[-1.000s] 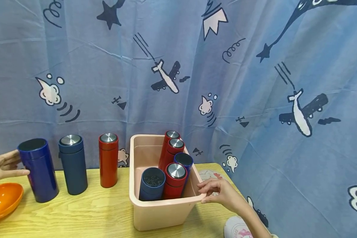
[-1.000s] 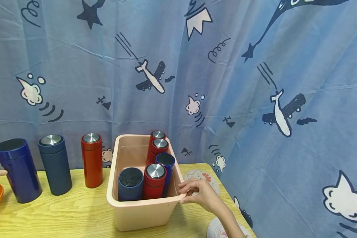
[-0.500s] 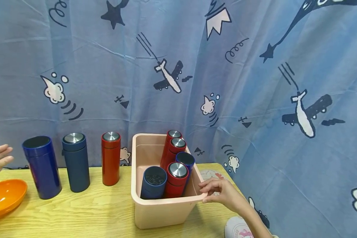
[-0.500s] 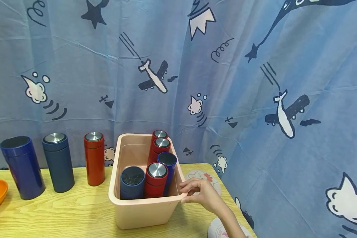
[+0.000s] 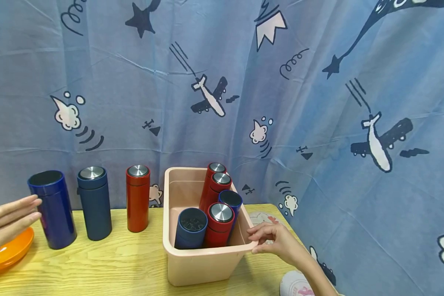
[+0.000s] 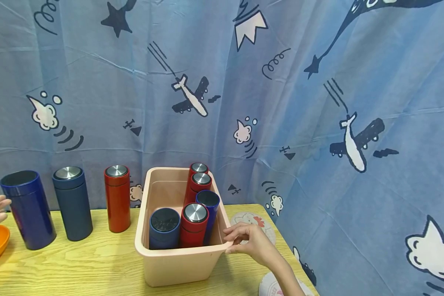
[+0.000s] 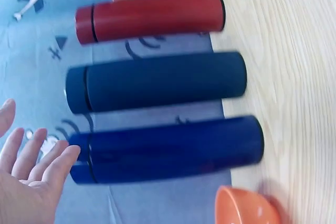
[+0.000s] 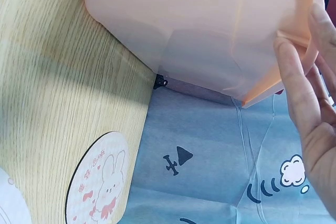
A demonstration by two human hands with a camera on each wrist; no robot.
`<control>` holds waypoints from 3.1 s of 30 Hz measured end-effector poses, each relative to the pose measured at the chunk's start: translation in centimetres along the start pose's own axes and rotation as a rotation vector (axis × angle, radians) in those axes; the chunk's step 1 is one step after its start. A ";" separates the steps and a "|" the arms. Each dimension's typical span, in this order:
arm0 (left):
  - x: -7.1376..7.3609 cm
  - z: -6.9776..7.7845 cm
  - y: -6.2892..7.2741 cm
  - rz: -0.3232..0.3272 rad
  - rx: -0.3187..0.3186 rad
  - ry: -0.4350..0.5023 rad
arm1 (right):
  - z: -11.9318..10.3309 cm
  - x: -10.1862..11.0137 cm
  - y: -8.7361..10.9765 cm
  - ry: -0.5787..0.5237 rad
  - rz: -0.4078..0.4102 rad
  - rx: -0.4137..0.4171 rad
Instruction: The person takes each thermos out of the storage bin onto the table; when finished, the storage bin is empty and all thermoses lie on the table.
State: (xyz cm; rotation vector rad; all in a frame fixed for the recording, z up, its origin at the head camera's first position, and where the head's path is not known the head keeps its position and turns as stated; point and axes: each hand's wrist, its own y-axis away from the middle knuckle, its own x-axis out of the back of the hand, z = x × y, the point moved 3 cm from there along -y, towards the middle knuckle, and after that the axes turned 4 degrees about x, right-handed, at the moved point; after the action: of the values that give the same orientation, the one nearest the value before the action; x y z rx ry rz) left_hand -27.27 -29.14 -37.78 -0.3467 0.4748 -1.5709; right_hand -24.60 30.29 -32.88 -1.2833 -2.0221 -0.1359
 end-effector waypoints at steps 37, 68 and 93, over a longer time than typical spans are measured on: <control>-16.1 1.7 3.7 -0.280 0.511 -0.037 | 0.1 -0.2 0.1 -0.012 0.020 0.038; -26.4 2.2 -1.8 -0.658 0.378 0.198 | 0.2 -0.3 0.1 -0.002 0.029 0.075; -28.7 1.0 -4.9 -0.895 0.335 -0.135 | 0.4 -0.3 0.1 -0.046 0.035 0.059</control>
State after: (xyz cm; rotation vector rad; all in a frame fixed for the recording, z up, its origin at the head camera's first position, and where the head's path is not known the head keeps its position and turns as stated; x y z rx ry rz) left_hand -29.30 -0.60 -32.52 -0.4294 -0.0927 -2.4276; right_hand -24.60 30.26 -33.39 -1.2948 -2.0256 -0.0297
